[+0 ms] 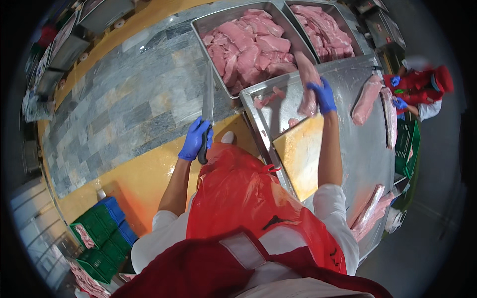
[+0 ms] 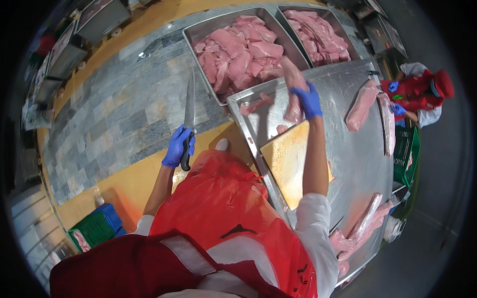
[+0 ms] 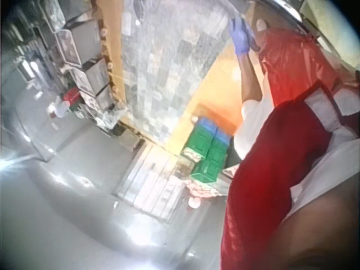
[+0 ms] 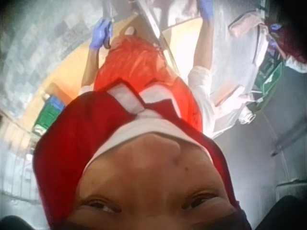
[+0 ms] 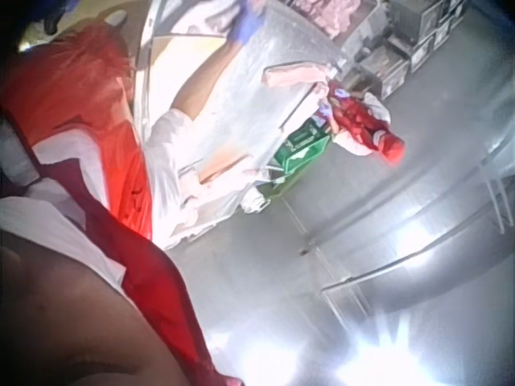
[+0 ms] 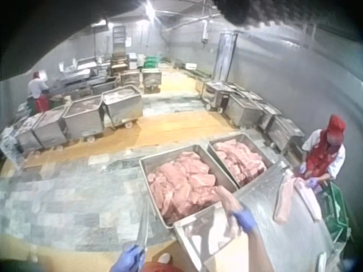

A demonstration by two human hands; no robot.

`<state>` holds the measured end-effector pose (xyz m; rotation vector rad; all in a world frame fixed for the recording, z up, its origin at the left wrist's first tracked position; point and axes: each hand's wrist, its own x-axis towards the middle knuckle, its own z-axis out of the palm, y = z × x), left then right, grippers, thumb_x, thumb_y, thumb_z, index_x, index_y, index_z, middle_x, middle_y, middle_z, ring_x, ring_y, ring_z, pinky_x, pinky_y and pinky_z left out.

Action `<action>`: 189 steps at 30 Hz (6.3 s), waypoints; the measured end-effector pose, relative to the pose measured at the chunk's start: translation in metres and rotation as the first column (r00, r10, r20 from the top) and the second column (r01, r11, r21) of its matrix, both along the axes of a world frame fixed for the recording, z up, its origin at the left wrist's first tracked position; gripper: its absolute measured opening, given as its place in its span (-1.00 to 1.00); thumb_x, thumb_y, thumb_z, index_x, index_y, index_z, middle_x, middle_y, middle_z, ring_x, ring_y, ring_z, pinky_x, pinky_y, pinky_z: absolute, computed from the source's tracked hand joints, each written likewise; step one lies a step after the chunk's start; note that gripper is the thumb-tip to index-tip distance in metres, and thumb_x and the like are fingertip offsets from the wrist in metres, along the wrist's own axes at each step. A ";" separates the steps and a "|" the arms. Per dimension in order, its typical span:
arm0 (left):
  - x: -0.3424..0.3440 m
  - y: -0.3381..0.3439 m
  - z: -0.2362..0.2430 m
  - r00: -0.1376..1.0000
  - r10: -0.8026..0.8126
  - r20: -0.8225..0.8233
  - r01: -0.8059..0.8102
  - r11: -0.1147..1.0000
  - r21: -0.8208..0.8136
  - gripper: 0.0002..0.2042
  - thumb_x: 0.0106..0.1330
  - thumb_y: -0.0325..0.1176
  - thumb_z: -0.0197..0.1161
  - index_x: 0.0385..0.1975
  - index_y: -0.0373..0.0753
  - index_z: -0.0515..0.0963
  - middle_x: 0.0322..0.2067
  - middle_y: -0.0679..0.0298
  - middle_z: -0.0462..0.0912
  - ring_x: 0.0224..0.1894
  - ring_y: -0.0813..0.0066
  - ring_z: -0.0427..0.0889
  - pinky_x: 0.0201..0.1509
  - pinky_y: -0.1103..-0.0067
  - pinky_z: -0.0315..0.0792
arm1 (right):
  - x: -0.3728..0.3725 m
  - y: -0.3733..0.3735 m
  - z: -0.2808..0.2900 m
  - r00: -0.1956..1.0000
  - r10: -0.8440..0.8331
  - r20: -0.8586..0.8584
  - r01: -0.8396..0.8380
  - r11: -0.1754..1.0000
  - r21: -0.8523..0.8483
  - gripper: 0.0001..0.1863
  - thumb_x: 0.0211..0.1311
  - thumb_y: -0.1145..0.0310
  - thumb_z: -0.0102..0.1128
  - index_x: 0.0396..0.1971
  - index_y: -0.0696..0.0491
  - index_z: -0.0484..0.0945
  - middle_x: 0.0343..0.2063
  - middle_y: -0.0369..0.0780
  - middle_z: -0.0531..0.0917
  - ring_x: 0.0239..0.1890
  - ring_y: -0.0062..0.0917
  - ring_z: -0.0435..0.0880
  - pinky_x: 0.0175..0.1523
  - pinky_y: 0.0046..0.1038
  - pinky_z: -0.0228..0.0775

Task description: The person uses a knife to trim fat and slice large pieces of raw meat on a cutting board. They repeatedly cut the meat into smaller portions and place them into metal trays and green crates on the stainless steel worktable.

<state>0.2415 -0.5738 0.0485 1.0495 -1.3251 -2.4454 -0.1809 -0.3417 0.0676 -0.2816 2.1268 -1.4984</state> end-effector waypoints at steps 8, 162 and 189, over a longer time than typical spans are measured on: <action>-0.085 -0.002 0.092 0.910 -0.352 -0.218 0.320 0.932 -0.170 -0.82 0.57 -0.28 0.02 -0.10 -0.26 0.45 -0.56 0.29 0.48 -0.69 0.58 0.40 -0.59 0.65 0.32 | 0.086 -0.104 0.084 0.770 0.441 0.461 0.093 0.638 -0.765 -0.20 0.46 -0.24 -0.06 0.39 0.14 0.33 0.31 0.03 0.47 0.36 -0.11 0.44 0.46 -0.02 0.20; -0.230 0.315 -0.034 0.363 -0.932 0.007 0.318 0.117 -0.941 -0.95 0.02 -0.47 0.24 -0.51 -0.27 0.58 -0.55 -0.08 0.57 -0.51 -0.01 0.60 -0.39 0.29 0.44 | 0.315 0.284 0.031 0.879 -0.385 0.283 0.443 0.878 -0.182 -0.82 0.14 0.44 0.25 -0.28 0.19 0.56 -0.58 -0.24 0.58 -0.59 -0.57 0.58 -0.46 -0.49 0.46; -0.270 0.375 -0.055 0.271 -0.950 0.157 0.079 -0.140 -0.987 -0.90 -0.04 -0.40 0.23 -0.52 -0.21 0.64 -0.44 0.06 0.69 -0.34 0.08 0.69 -0.23 0.32 0.56 | 0.317 0.388 0.008 0.910 -0.300 0.287 0.389 0.858 -0.336 -0.81 0.05 0.53 0.27 -0.28 0.16 0.56 -0.53 -0.30 0.58 -0.57 -0.60 0.57 -0.40 -0.49 0.48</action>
